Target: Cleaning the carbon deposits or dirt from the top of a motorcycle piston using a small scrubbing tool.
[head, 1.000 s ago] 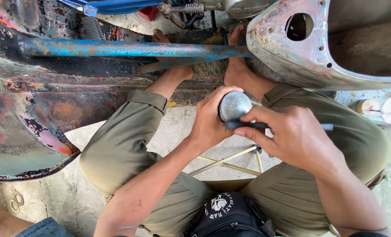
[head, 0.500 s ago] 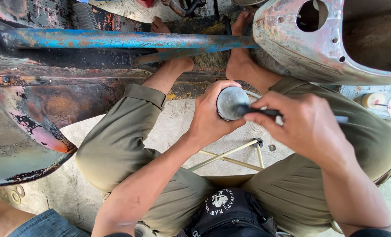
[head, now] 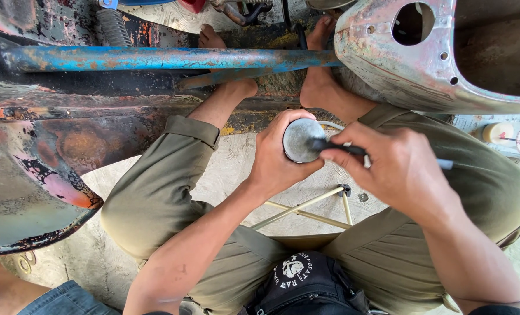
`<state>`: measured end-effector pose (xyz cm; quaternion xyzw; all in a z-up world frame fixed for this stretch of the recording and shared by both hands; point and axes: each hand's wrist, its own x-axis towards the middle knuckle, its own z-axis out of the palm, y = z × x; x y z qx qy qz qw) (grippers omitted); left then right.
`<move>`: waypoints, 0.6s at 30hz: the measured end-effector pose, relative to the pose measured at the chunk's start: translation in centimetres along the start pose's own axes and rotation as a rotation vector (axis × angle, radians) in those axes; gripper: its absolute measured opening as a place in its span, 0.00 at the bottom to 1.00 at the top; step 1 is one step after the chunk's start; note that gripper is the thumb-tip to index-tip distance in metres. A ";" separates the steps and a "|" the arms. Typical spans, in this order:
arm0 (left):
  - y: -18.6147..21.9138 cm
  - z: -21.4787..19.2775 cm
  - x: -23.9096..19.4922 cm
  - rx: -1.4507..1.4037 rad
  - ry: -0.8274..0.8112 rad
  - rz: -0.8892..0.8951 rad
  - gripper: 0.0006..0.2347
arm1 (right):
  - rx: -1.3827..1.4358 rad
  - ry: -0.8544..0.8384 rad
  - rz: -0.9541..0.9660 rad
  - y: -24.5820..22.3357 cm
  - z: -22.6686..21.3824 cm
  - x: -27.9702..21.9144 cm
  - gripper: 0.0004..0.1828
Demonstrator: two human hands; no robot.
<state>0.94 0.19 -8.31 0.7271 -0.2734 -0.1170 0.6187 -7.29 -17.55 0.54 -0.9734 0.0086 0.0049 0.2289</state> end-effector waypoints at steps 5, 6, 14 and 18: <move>-0.4 -0.1 -0.1 0.001 -0.033 0.046 0.24 | 0.055 -0.075 -0.027 -0.2 0.0 -0.1 0.12; -0.2 0.0 -0.1 -0.001 -0.033 0.045 0.24 | 0.054 -0.076 -0.026 0.2 -0.1 -0.1 0.12; 0.6 -0.4 0.0 -0.042 -0.042 0.032 0.20 | 0.095 -0.115 -0.019 -0.7 0.2 -0.3 0.12; 0.0 0.0 -0.2 0.017 0.000 0.042 0.22 | 0.131 -0.079 0.012 0.0 -0.6 0.5 0.11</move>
